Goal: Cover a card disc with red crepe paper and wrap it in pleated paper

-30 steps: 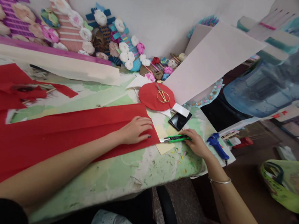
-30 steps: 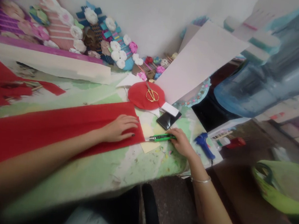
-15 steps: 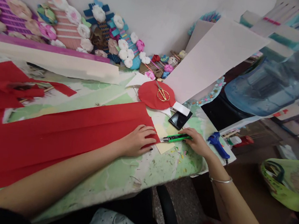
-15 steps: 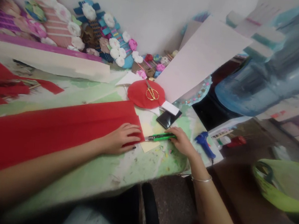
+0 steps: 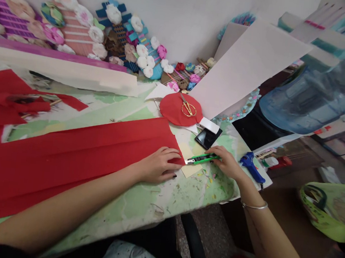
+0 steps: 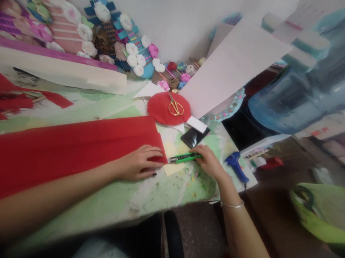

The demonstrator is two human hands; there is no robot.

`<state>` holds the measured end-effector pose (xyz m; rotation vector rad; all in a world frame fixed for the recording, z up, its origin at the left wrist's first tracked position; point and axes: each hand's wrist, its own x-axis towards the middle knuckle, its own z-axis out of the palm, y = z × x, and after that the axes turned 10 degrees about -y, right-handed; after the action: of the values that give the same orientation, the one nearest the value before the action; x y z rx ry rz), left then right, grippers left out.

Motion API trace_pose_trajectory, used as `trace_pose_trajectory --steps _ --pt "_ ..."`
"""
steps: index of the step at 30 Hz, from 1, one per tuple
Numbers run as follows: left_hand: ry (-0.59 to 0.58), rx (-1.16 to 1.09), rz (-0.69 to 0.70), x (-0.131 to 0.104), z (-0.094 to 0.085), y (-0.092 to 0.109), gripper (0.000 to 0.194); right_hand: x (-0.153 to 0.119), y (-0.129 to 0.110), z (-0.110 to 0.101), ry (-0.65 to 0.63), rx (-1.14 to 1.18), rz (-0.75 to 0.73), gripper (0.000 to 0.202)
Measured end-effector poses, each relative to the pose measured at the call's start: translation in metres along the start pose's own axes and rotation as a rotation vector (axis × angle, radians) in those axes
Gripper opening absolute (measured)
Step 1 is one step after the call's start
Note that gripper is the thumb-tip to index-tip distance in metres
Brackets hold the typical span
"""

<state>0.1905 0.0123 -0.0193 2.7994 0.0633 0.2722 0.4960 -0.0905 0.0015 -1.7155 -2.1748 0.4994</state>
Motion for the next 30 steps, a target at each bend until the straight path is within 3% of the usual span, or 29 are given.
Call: trace_pose_trajectory --steps 16,21,30 --pt "-0.049 0.000 0.013 -0.0004 0.0030 -0.0027 0.036 -0.0012 0.0014 0.0046 -0.014 0.011 -0.015 0.041" --pt "-0.070 -0.045 0.003 0.0003 0.0030 -0.0033 0.052 -0.0021 0.0004 0.0050 -0.008 0.005 -0.010 0.041" --pt "-0.185 -0.035 -0.081 0.0032 0.0021 0.0000 0.061 -0.0016 -0.0020 0.0057 -0.025 0.008 -0.010 0.039"
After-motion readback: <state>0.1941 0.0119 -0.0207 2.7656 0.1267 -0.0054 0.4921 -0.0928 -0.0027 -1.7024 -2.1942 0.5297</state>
